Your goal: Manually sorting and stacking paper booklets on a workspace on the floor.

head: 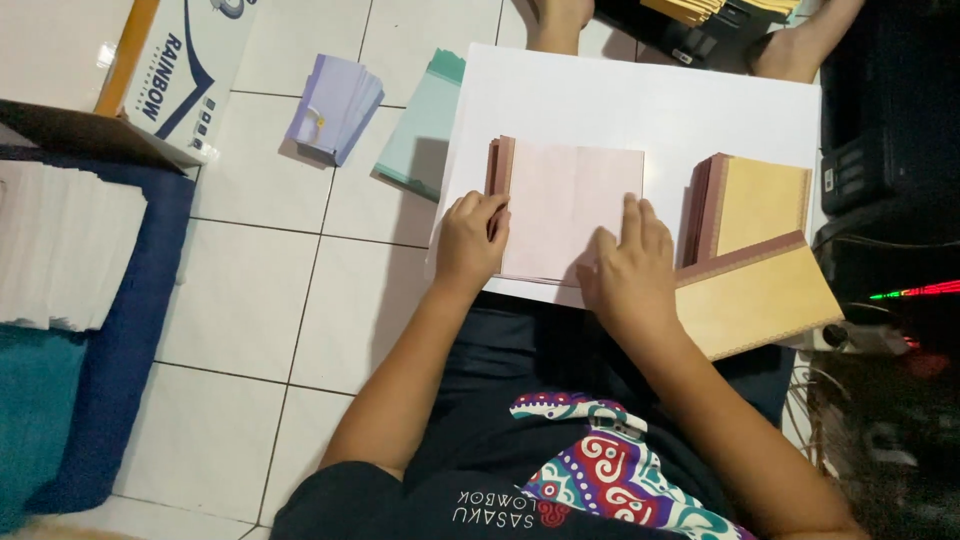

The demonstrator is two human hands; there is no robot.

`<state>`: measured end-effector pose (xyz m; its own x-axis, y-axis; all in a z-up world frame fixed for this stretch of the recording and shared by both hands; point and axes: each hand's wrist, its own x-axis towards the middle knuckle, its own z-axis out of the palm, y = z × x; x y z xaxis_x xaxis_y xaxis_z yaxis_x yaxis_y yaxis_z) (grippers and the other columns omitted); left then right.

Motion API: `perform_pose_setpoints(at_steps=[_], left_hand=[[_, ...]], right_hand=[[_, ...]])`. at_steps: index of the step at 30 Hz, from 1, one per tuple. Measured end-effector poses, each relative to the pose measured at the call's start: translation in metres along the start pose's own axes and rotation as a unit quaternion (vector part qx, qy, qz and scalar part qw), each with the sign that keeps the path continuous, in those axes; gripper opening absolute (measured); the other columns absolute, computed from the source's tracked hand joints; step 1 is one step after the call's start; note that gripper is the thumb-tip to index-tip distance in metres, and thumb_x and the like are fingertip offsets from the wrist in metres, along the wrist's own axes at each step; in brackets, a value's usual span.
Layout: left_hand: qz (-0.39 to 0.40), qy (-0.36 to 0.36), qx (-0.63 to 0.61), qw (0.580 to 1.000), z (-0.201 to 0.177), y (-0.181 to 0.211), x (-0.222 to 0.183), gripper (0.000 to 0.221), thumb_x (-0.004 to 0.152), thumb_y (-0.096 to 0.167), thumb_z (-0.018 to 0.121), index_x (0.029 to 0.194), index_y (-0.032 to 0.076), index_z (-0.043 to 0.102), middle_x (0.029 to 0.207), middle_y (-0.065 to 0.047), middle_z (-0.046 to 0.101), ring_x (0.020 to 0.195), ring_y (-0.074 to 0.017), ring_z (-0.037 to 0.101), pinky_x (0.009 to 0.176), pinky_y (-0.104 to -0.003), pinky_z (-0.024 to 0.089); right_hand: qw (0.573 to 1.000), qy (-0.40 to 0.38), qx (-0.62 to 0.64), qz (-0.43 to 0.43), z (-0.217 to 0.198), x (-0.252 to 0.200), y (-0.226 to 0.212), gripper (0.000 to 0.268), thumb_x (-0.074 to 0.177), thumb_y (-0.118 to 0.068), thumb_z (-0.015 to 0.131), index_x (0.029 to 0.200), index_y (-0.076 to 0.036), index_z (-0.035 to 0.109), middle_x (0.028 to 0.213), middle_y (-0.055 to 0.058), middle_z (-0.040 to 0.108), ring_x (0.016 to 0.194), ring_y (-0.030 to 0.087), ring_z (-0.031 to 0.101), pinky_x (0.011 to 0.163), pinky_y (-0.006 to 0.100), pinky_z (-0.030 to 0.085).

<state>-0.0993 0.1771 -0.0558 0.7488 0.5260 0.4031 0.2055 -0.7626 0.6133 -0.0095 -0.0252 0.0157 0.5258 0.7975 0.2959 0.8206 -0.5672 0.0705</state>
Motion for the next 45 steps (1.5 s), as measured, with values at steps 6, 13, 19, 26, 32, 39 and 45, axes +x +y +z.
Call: perform_pose_setpoints(at_steps=[6, 13, 19, 26, 32, 39, 45], left_hand=[[0.024, 0.007, 0.022, 0.999, 0.005, -0.003, -0.003, 0.006, 0.093, 0.014, 0.069, 0.096, 0.013, 0.075, 0.086, -0.002, 0.060, 0.084, -0.0235, 0.065, 0.077, -0.037, 0.054], [0.121, -0.037, 0.173, 0.977, 0.007, 0.047, 0.024, 0.021, 0.085, -0.001, 0.072, 0.106, 0.000, 0.073, 0.134, -0.029, 0.059, 0.130, -0.0466, 0.052, 0.105, -0.053, 0.047], [0.127, -0.185, 0.105, 0.969, 0.038, 0.043, 0.060, 0.048, 0.104, 0.021, 0.042, 0.150, 0.010, 0.051, 0.156, -0.015, 0.049, 0.148, -0.0337, 0.041, 0.121, -0.056, 0.026], [0.128, -0.198, 0.147, 0.961, 0.033, 0.047, 0.056, 0.052, 0.106, 0.026, 0.035, 0.154, 0.008, 0.044, 0.161, -0.013, 0.042, 0.151, -0.0301, 0.034, 0.123, -0.054, 0.021], [0.124, -0.211, 0.134, 0.960, 0.030, 0.048, 0.055, 0.056, 0.105, 0.032, 0.038, 0.155, 0.007, 0.042, 0.162, -0.014, 0.040, 0.152, -0.0310, 0.032, 0.123, -0.054, 0.018], [0.104, -0.235, 0.136, 0.957, 0.027, 0.051, 0.057, 0.063, 0.106, 0.049, 0.035, 0.157, 0.012, 0.040, 0.164, -0.013, 0.036, 0.154, -0.0287, 0.027, 0.124, -0.053, 0.012], [0.097, -0.185, 0.174, 0.962, 0.039, 0.064, 0.049, 0.047, 0.108, 0.023, 0.044, 0.149, 0.001, 0.050, 0.158, -0.023, 0.040, 0.150, -0.0394, 0.030, 0.121, -0.055, 0.024]], right_hand=[[0.966, -0.222, -0.013, -0.132, 0.012, 0.014, -0.023, 0.058, 0.095, -0.015, 0.057, 0.144, 0.012, 0.045, 0.149, 0.035, 0.047, 0.138, 0.043, 0.050, 0.112, 0.043, 0.043], [0.969, -0.223, 0.002, -0.106, -0.004, 0.016, -0.027, 0.057, 0.095, -0.011, 0.057, 0.146, 0.013, 0.045, 0.152, 0.035, 0.044, 0.141, 0.040, 0.047, 0.115, 0.040, 0.041], [0.955, -0.247, -0.052, -0.155, -0.003, 0.011, -0.022, 0.058, 0.092, -0.006, 0.053, 0.145, 0.016, 0.044, 0.152, 0.035, 0.044, 0.146, 0.040, 0.041, 0.121, 0.040, 0.033], [0.944, -0.237, -0.119, -0.199, -0.004, 0.009, -0.016, 0.052, 0.089, -0.003, 0.050, 0.136, 0.019, 0.052, 0.146, 0.032, 0.052, 0.146, 0.042, 0.041, 0.123, 0.045, 0.027], [0.958, -0.229, -0.071, -0.160, -0.003, 0.001, -0.015, 0.056, 0.089, -0.002, 0.049, 0.142, 0.018, 0.047, 0.151, 0.033, 0.047, 0.147, 0.042, 0.039, 0.124, 0.043, 0.026], [0.990, -0.083, 0.107, -0.049, -0.043, -0.050, 0.013, 0.059, 0.084, -0.034, 0.076, 0.135, -0.006, 0.064, 0.141, 0.017, 0.061, 0.130, 0.033, 0.059, 0.108, 0.042, 0.046], [0.978, -0.086, 0.097, 0.165, -0.018, -0.084, 0.035, 0.114, 0.072, -0.032, 0.086, 0.161, 0.005, 0.024, 0.161, 0.037, 0.022, 0.151, 0.053, 0.017, 0.120, 0.063, 0.022]])
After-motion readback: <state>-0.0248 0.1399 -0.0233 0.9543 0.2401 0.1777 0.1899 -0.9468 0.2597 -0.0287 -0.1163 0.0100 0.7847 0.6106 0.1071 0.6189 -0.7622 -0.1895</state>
